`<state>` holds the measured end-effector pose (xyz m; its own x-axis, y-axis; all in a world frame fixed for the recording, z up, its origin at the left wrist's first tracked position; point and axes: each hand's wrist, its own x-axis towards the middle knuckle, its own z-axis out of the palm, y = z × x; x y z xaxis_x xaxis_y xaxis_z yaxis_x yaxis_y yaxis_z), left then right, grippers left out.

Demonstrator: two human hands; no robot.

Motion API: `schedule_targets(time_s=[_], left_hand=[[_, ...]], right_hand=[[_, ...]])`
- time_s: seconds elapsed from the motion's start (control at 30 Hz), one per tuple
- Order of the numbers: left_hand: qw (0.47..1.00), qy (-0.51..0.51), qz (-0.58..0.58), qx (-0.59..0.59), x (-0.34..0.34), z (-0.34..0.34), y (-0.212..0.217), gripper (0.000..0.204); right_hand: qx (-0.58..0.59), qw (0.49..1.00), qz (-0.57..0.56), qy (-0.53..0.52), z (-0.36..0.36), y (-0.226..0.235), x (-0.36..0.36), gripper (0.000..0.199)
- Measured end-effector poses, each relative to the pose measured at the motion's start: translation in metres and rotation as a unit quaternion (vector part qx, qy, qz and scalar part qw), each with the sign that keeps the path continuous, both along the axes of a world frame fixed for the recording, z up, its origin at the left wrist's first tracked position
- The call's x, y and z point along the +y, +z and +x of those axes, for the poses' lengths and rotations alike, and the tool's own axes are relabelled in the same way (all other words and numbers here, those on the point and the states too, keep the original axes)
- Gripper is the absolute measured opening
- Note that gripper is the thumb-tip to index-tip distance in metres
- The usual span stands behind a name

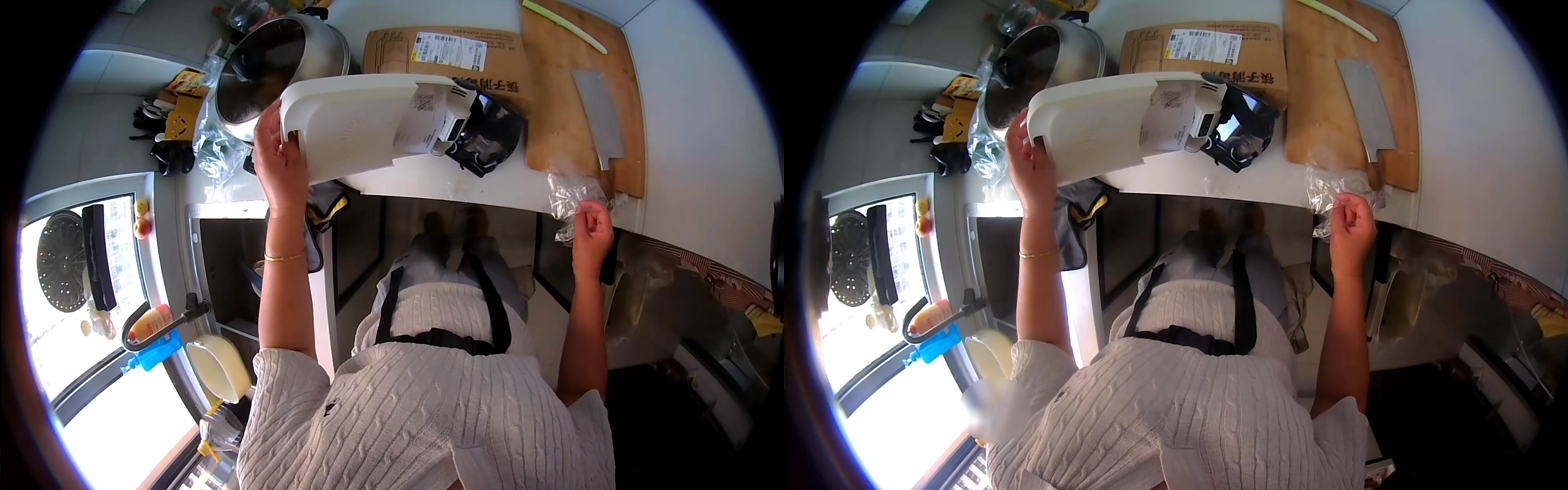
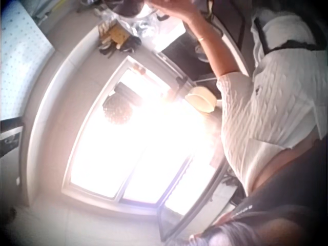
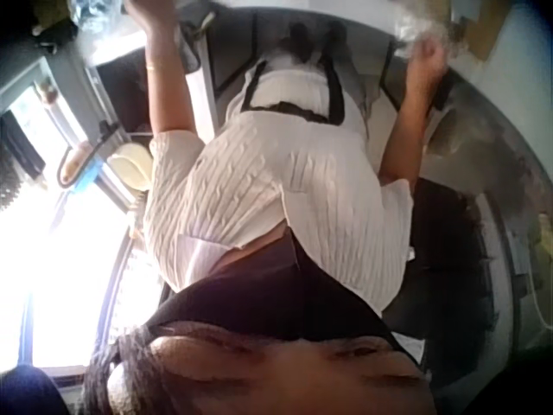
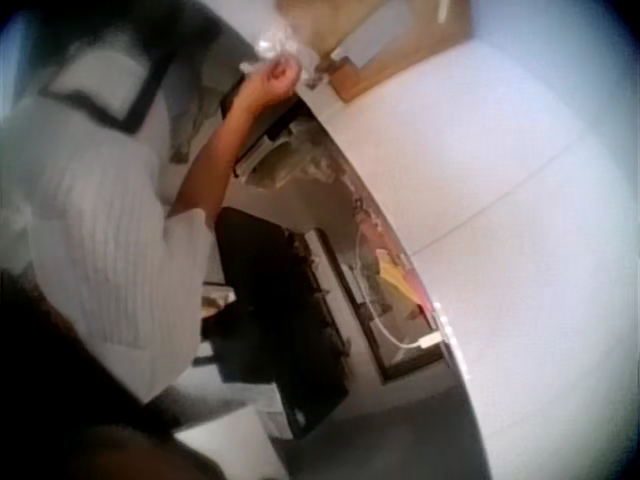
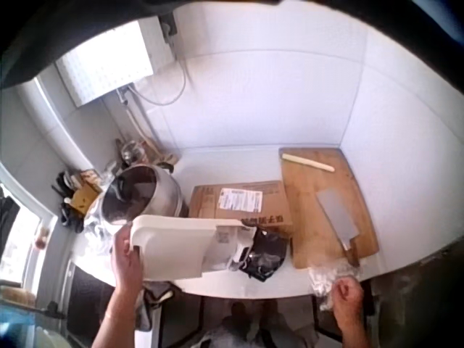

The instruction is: The person assembles a white and black kitchen appliance by inserting a black battery into a compartment on the bottom. They then attach a clear plastic cover to the side of the device and secure it.

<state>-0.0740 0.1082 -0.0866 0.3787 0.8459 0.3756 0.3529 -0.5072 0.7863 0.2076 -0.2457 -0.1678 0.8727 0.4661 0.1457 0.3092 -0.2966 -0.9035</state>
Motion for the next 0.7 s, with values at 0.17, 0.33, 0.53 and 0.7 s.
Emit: schedule_targets(time_s=[0.17,0.33,0.53,0.7], left_hand=[[0.999,0.023,-0.037,-0.027,-0.005,-0.002,0.001,0.039],[0.999,0.029,-0.026,-0.032,-0.019,0.005,0.010,0.041],[0.996,-0.007,-0.009,-0.086,-0.052,0.041,0.046,0.048],[0.996,-0.015,0.056,-0.064,-0.076,0.068,0.056,0.052]], right_hand=[[0.010,0.998,0.036,0.052,-0.003,-0.010,0.013,0.021],[-0.117,0.973,-0.024,0.198,-0.017,0.017,0.071,0.030],[-0.160,0.950,-0.013,0.267,-0.015,0.051,0.146,0.056],[-0.074,0.975,-0.003,0.210,-0.002,0.061,0.180,0.079]])
